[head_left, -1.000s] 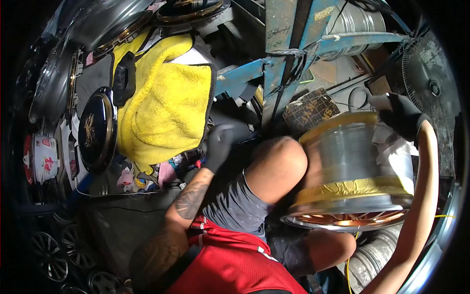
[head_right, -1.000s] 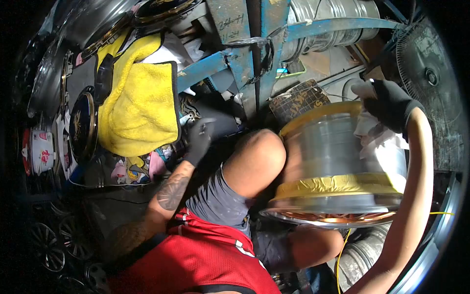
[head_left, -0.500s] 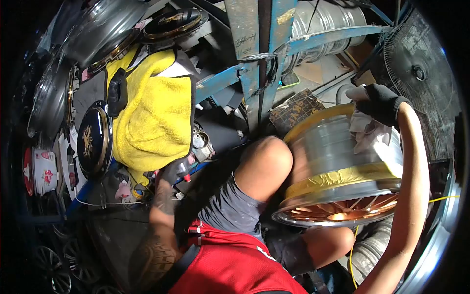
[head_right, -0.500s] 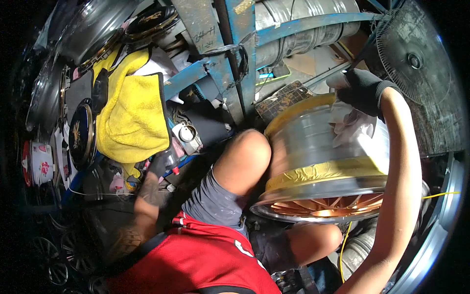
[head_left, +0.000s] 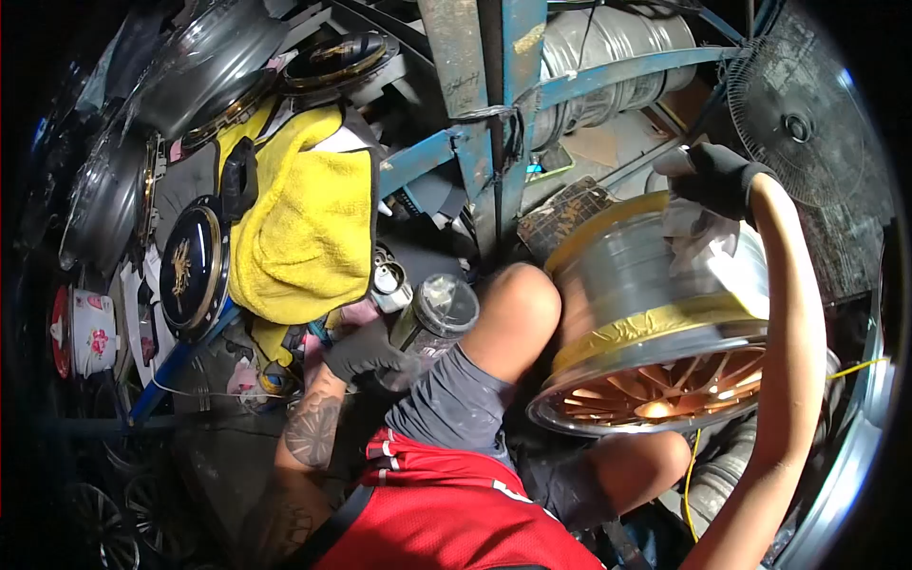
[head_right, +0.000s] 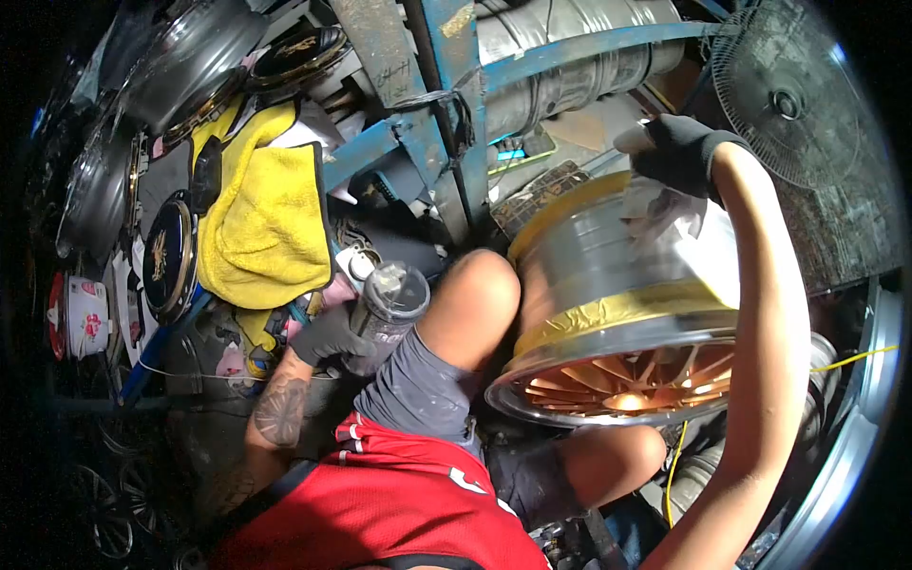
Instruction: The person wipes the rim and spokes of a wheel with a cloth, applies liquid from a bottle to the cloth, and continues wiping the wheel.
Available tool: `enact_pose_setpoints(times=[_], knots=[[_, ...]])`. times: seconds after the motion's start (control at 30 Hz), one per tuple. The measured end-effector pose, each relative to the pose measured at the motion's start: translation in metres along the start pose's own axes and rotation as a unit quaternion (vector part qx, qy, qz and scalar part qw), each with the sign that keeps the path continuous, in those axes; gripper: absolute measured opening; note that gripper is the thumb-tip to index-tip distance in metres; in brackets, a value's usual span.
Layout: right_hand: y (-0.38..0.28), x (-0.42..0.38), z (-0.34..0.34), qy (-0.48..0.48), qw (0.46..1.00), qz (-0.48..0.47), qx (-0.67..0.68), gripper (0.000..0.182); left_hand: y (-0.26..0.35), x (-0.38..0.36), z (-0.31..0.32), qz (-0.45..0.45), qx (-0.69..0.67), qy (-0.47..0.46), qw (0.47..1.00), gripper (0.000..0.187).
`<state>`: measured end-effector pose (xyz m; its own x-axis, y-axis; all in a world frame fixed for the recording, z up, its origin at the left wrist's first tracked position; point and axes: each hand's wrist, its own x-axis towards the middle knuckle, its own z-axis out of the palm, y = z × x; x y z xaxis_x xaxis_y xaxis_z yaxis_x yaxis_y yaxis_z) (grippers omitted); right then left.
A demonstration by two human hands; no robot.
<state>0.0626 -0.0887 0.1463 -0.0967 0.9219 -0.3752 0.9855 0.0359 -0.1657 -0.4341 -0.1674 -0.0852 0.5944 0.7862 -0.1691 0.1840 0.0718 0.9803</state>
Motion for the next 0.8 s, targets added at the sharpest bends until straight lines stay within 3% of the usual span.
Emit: enact_pose_setpoints(times=[0.07, 0.1, 0.17, 0.27, 0.33, 0.37, 0.4, 0.43, 0.5, 0.53, 0.63, 0.7, 0.77, 0.8], knots=[[0.003, 0.002, 0.002, -0.017, 1.0, -0.004, 0.002, 0.039, 0.077, 0.012, 0.01, -0.053, -0.042, 0.033, 0.997, 0.099], [0.014, 0.006, 0.004, -0.014, 1.0, -0.016, -0.019, 0.04, 0.086, 0.021, -0.001, -0.022, 0.023, 0.036, 0.999, 0.1], [0.015, 0.008, 0.001, -0.013, 0.999, -0.021, -0.044, 0.039, 0.087, 0.031, -0.013, 0.078, 0.029, 0.133, 0.988, 0.101], [0.015, 0.004, 0.0, -0.017, 0.997, -0.017, -0.072, 0.039, 0.09, 0.047, -0.009, 0.068, -0.018, 0.101, 0.992, 0.103], [0.037, 0.006, 0.005, -0.005, 0.999, -0.02, -0.029, 0.04, 0.08, 0.054, 0.012, 0.037, 0.221, 0.039, 0.974, 0.095], [0.034, 0.008, 0.007, -0.003, 1.0, -0.027, -0.007, 0.04, 0.071, 0.06, 0.032, 0.031, 0.371, 0.014, 0.928, 0.091], [0.029, 0.005, 0.002, -0.033, 0.999, 0.0, -0.033, 0.04, 0.054, 0.061, 0.053, 0.183, 0.326, 0.052, 0.926, 0.089], [0.026, 0.007, 0.005, -0.02, 0.999, 0.014, -0.047, 0.039, 0.046, 0.059, 0.056, 0.175, 0.296, 0.084, 0.935, 0.09], [0.061, 0.019, 0.023, 0.071, 0.991, -0.114, 0.019, 0.033, 0.064, 0.054, 0.031, 0.177, 0.368, 0.058, 0.911, 0.09], [0.054, 0.02, 0.017, 0.041, 0.994, -0.098, -0.005, 0.034, 0.079, 0.051, 0.026, 0.165, 0.4, 0.135, 0.891, 0.088], [0.027, 0.011, 0.006, -0.01, 0.999, -0.036, -0.017, 0.031, 0.093, 0.052, 0.037, 0.141, 0.073, 0.224, 0.962, 0.077], [0.024, 0.009, 0.005, 0.0, 1.0, -0.016, -0.01, 0.03, 0.086, 0.066, 0.071, 0.196, 0.218, 0.097, 0.951, 0.069], [0.025, 0.009, 0.011, 0.027, 0.999, -0.017, -0.009, 0.033, 0.1, 0.061, 0.071, 0.273, 0.427, 0.118, 0.854, 0.07], [0.019, 0.003, 0.006, 0.007, 1.0, -0.012, 0.009, 0.033, 0.107, 0.071, 0.063, 0.305, 0.403, 0.101, 0.857, 0.071]])
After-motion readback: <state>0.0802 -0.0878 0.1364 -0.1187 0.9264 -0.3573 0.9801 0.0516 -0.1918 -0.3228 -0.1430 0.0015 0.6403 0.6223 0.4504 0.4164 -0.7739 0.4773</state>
